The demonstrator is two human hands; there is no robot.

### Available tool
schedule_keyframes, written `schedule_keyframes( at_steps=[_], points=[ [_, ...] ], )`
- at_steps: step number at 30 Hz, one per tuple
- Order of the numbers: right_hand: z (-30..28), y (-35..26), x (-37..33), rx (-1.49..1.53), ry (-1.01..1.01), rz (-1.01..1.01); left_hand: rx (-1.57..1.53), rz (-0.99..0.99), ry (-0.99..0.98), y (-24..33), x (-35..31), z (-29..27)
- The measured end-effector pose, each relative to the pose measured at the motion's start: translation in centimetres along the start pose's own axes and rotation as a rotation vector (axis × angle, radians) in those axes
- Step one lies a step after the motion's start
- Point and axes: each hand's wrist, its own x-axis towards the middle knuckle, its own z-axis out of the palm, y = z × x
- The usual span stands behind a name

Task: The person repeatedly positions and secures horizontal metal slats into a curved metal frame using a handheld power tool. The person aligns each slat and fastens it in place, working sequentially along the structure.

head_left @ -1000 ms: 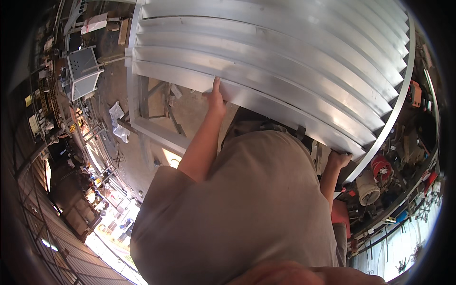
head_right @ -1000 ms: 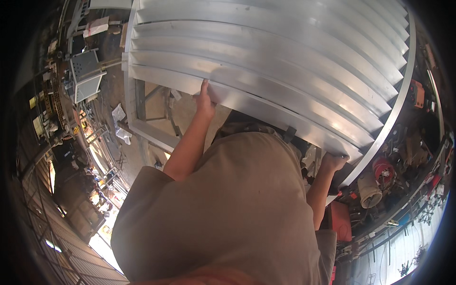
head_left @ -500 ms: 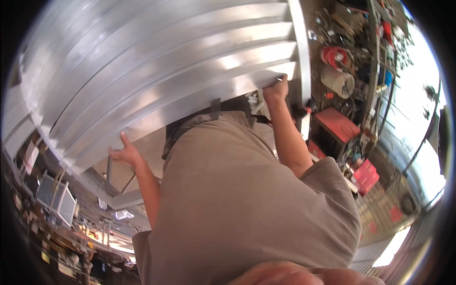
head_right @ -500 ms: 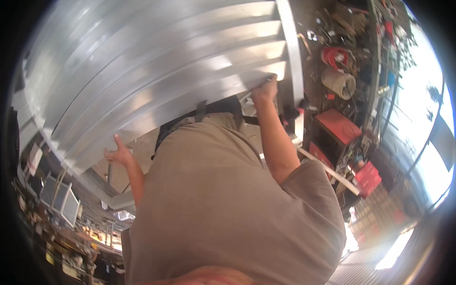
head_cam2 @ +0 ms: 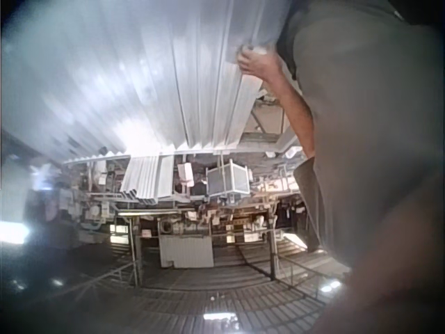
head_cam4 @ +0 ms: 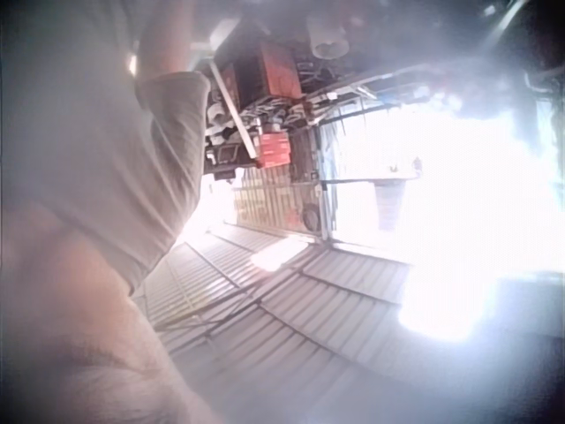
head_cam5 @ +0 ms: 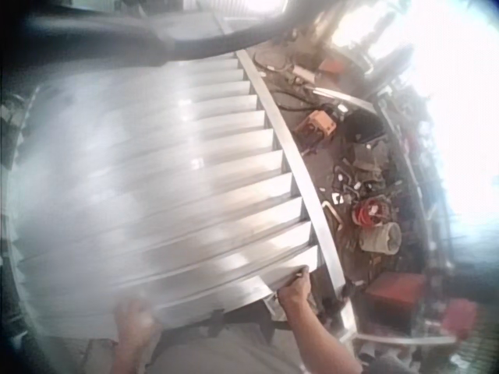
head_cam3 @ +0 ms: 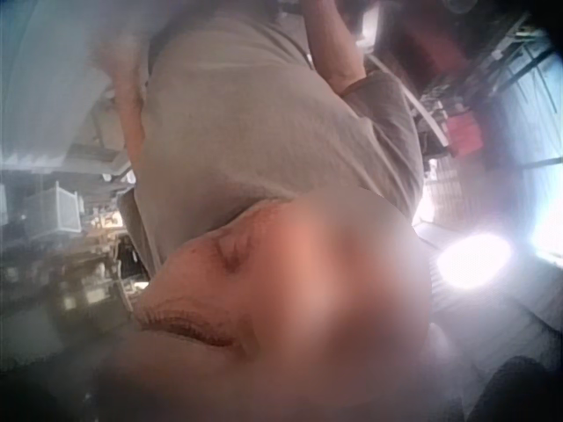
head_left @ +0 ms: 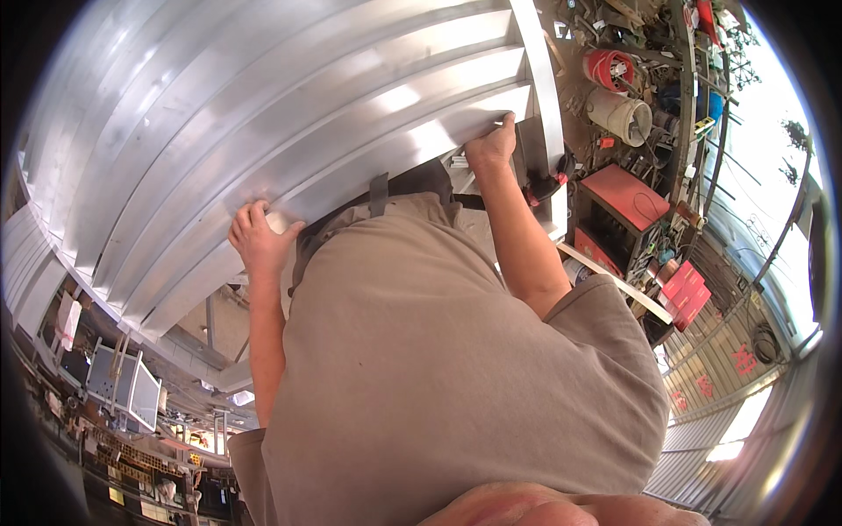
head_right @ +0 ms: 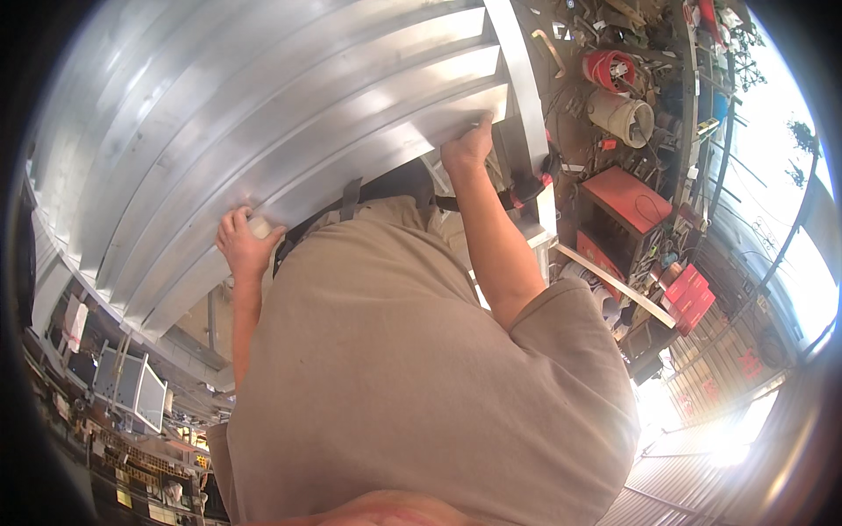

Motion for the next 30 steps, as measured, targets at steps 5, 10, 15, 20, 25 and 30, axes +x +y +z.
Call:
schedule_keyframes(
  at_steps=[5,10,15,20,25,30],
  points=[
    [-0.4,0.2,0.2,0.019,-0.04,-0.022,-0.028,0.007,0.005,0.3,-0.3,0.7],
    [-0.3,0.1,0.0,0.006,-0.073,-0.035,-0.093,-0.016,-0.028,-0.2,0.0,0.9],
    [-0.2,0.0,-0.3,-0.026,-0.069,-0.026,-0.202,-0.034,0.016,-0.5,0.1,1.2],
    [0.1,0.0,-0.7,-0.083,-0.059,-0.039,-0.227,-0.071,-0.004,-0.7,0.0,1.4],
    [0.7,-0.3,-1.4,-0.104,-0.092,-0.057,-0.269,-0.069,0.01,-1.1,0.0,1.9],
    [1.1,-0.4,-1.7,-0.114,-0.04,-0.028,-0.291,-0.059,0.02,-1.4,0.1,2.0]
  ],
)
